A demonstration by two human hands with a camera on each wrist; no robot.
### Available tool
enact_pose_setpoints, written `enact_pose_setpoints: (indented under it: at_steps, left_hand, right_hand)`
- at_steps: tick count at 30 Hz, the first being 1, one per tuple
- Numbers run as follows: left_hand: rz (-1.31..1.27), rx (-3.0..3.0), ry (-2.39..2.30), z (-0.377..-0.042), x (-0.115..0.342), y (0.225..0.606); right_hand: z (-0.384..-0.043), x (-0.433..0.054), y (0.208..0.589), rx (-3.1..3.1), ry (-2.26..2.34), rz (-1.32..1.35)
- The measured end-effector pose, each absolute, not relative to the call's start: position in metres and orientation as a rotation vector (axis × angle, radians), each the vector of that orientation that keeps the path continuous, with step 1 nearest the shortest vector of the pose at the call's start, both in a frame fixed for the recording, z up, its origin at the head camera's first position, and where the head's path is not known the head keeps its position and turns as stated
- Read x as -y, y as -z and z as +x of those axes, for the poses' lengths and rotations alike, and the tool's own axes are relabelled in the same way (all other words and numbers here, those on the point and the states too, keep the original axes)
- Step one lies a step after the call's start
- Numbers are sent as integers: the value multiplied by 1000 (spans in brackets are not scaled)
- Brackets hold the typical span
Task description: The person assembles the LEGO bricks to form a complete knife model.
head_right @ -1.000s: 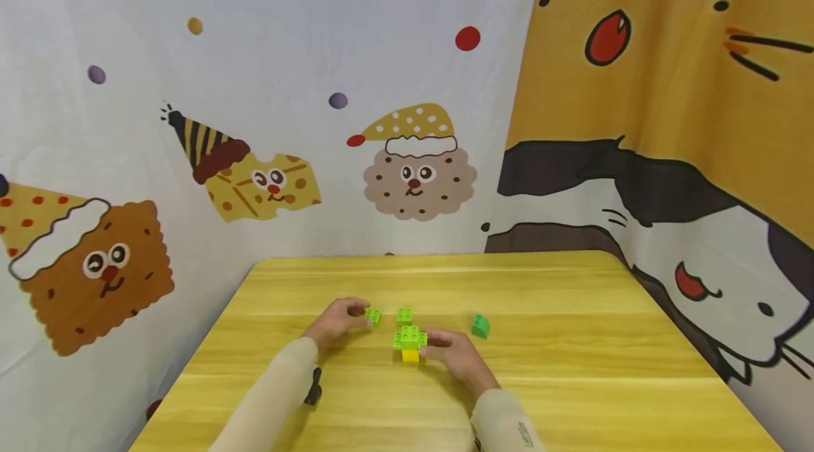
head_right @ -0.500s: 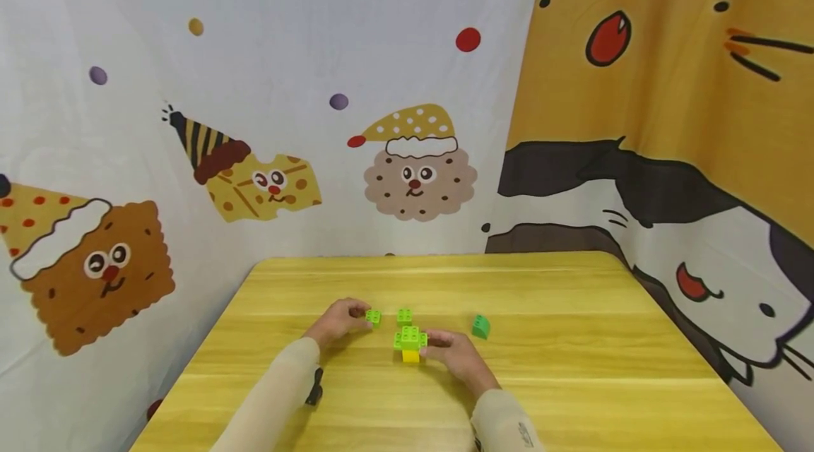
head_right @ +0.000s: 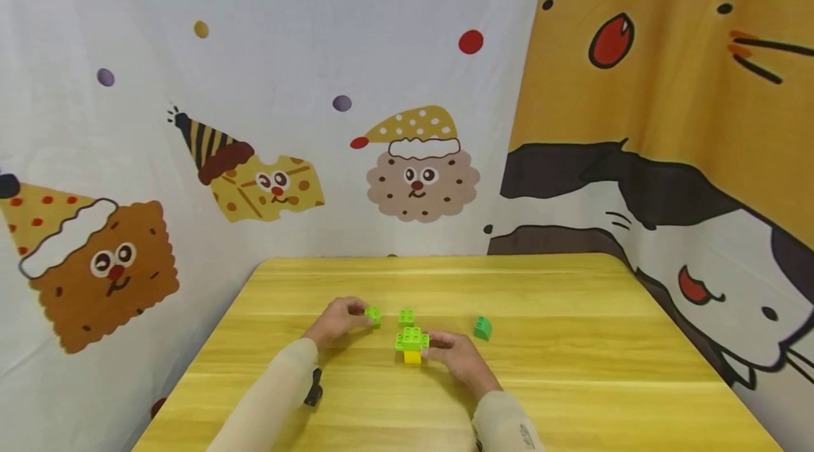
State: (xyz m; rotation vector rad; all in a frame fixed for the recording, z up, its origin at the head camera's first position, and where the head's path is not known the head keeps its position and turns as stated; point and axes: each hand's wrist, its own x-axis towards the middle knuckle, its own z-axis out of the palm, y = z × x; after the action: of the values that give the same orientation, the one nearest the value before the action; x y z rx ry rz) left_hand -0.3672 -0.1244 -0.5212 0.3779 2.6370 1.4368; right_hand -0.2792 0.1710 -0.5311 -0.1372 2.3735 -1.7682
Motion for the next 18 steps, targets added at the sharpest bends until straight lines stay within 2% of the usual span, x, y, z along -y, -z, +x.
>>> enact_pose_setpoints:
  at_steps: [18]
  left_hand:
    - [401, -2585, -1537, -361, 118, 502]
  right_hand:
    - [-279, -171, 531, -2355, 1784, -125]
